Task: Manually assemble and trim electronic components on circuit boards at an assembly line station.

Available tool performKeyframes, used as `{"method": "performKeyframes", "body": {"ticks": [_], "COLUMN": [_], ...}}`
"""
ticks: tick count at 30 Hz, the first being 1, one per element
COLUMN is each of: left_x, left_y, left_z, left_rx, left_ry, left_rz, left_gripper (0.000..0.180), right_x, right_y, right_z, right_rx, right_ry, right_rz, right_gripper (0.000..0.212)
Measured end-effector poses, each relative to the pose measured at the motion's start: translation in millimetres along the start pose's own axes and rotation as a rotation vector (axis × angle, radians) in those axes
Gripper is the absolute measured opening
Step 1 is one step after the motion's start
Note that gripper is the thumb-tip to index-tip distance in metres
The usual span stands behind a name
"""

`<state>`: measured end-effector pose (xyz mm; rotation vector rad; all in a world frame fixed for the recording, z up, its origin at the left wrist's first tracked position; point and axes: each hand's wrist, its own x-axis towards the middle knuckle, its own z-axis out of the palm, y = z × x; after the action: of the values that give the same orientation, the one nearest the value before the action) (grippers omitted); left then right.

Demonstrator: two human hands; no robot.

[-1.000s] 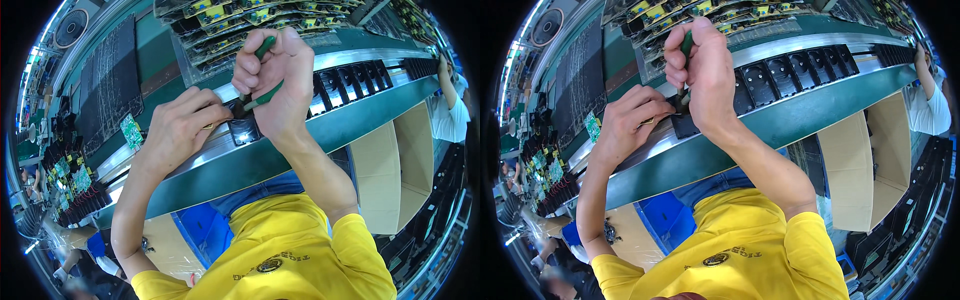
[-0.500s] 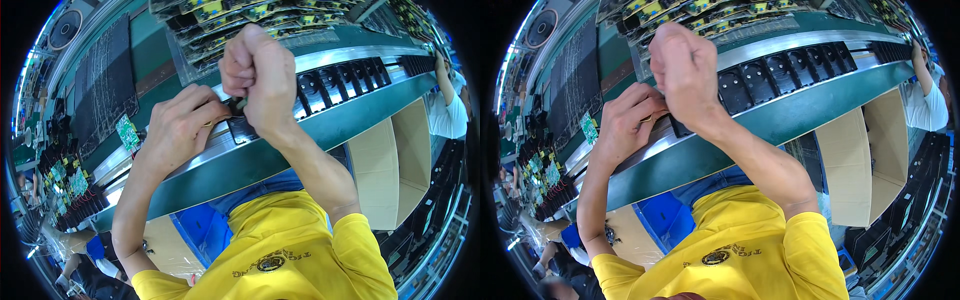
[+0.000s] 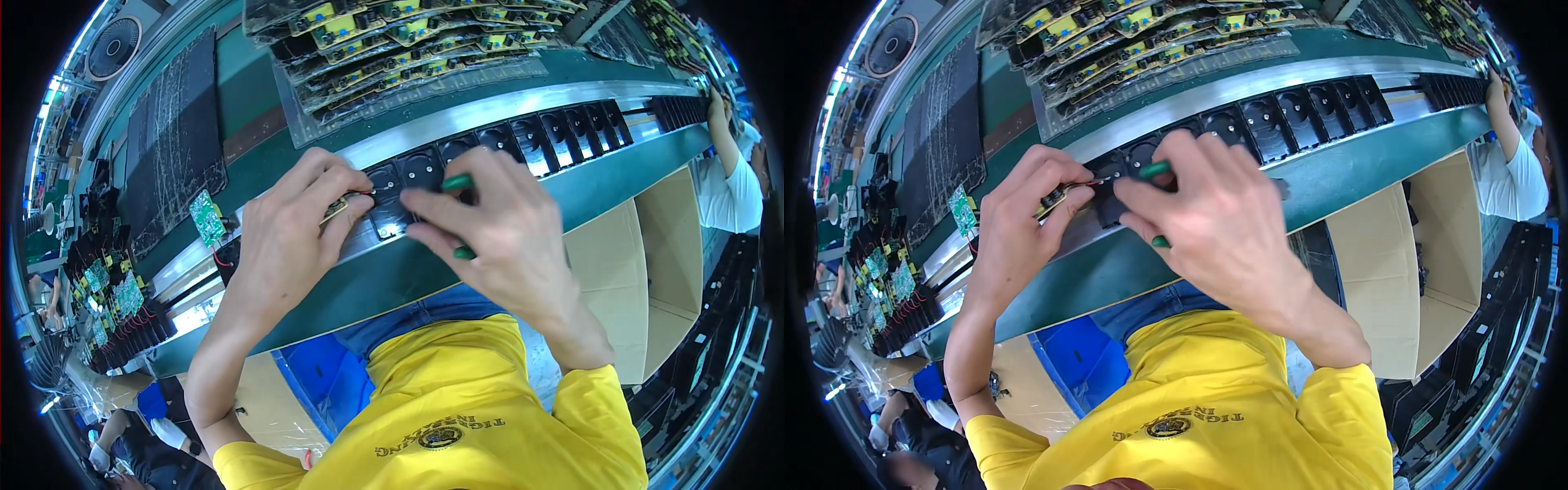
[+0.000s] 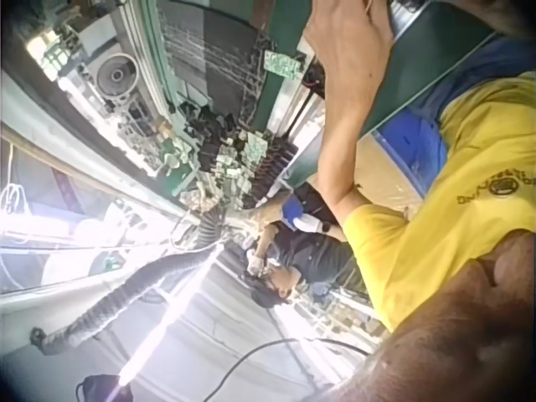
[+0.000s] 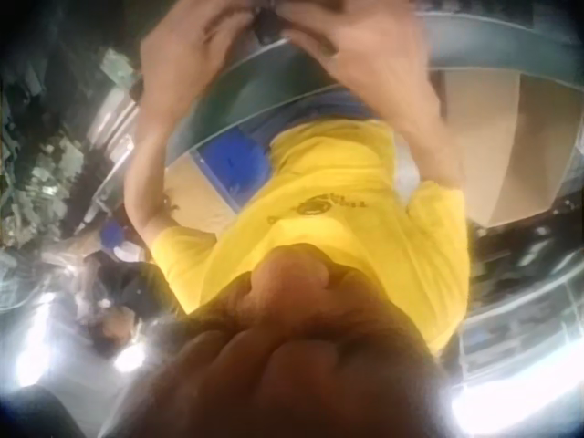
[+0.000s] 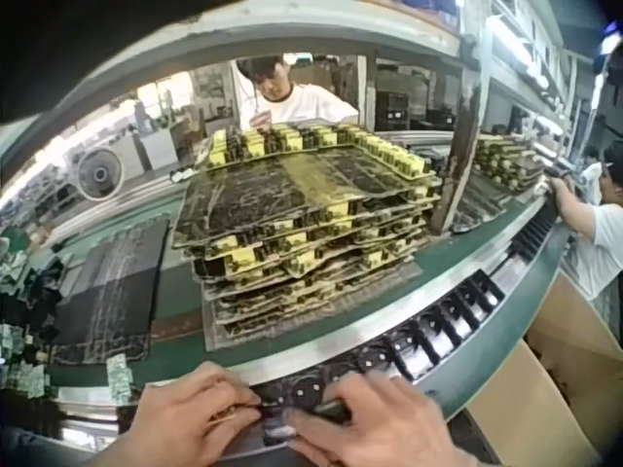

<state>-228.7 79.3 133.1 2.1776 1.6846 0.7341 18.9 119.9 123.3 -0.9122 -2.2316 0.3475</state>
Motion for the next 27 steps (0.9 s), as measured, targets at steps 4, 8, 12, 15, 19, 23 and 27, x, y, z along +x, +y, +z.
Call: {"method": "performKeyframes", "body": {"ticks": [4, 8, 12, 15, 19, 23, 27], "left_x": [0.7, 8.2, 11.4, 12.6, 14.0, 14.5, 18.7], "left_y": [-0.3, 2.2, 2.5, 3.0, 2.9, -1.7, 6.6], "left_z": [7.8, 11.4, 12.7, 13.4, 14.7, 17.3, 21.3], "left_rx": [-0.022, 0.030, 0.071, 0.103, 0.155, 0.252, 0.273], "left_ry": [0.030, 0.042, 0.032, 0.030, 0.031, 0.076, 0.042], "left_rz": [-0.049, -0.059, -0.058, -0.047, -0.014, 0.093, 0.085], "left_gripper": [0.010, 0.009, 0.008, 0.008, 0.008, 0.002, 0.012], "right_x": [-17.1, -18.5, -20.0, -20.7, -21.2, -20.8, -21.5], "right_y": [3.2, 3.6, 6.6, 7.4, 7.5, 6.4, 7.1], "right_z": [16.1, 16.9, 18.8, 19.4, 19.5, 19.4, 18.8], "right_rx": [-0.237, -0.230, -0.212, -0.202, -0.192, -0.200, -0.206], "right_ry": [-0.060, -0.056, -0.045, -0.042, -0.042, -0.054, -0.066], "right_rz": [-0.043, -0.032, -0.032, -0.031, -0.026, -0.018, -0.018], "right_gripper": [0.022, 0.022, 0.021, 0.021, 0.020, 0.019, 0.023]}}
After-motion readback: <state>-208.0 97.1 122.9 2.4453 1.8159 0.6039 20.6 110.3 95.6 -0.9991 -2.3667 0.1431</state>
